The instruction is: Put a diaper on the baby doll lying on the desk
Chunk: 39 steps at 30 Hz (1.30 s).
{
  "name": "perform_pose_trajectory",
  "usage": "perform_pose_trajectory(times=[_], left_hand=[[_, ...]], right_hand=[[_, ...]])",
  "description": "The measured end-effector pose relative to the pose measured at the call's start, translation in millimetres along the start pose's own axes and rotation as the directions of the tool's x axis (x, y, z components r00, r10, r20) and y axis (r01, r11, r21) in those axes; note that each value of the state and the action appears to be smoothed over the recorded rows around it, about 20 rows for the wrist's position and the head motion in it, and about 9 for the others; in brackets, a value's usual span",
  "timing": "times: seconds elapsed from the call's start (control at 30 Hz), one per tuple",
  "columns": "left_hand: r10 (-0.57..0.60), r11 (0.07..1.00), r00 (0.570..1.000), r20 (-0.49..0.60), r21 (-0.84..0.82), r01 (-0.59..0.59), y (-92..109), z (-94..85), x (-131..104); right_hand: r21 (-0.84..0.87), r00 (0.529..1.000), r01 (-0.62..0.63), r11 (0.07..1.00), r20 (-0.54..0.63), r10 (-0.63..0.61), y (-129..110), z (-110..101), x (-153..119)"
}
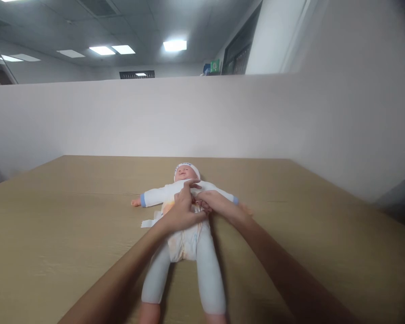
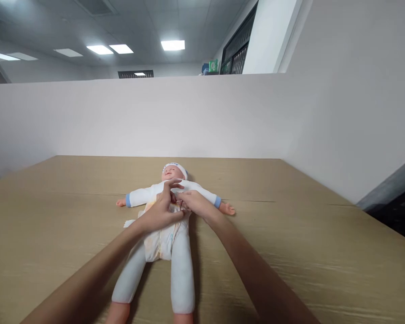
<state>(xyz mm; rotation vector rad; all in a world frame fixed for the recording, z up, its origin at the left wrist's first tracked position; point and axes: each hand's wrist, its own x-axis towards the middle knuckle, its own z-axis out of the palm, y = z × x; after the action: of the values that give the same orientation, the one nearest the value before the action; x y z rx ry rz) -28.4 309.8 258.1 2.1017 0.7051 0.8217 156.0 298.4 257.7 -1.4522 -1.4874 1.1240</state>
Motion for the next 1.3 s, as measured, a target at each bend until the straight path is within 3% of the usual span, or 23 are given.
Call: perform_pose_trajectory(times=[0.2, 0.4, 0.63, 0.93, 1.3], left_hand=[[-0.043, 0.985, 0.999, -0.030, -0.170, 0.038, -5, -0.2, 2], [-0.011, 0.994, 0.999, -0.046, -0.108, 0.006, -7, -1.2, 3], [-0.030, 0.996, 0.999, -0.031, -0.084, 0.027, 0, -6.1, 2], [-0.076, 0.992, 0.992, -0.096, -0.107, 0.066, -10, -7.7, 6], [-0.044, 0.958, 0.997, -0.060, -0.287, 0.025, -22, -11.4, 10]], right_hand=[[-0.033, 1.000, -0.026, 0.999, 0.012, 0.026, 3, 3, -3], [-0.060, 0.999, 0.024, 0.998, 0.050, -0.021, 4, 0, -2], [0.042, 0.992, 0.069, 0.997, 0.107, -0.073, 2, -6, -2], [0.144, 0.996, -0.009, 0.990, 0.092, -0.004, 5, -11, 1], [0.192, 0.997, 0.012, 0.981, 0.074, -0.027, 9, -10, -8]])
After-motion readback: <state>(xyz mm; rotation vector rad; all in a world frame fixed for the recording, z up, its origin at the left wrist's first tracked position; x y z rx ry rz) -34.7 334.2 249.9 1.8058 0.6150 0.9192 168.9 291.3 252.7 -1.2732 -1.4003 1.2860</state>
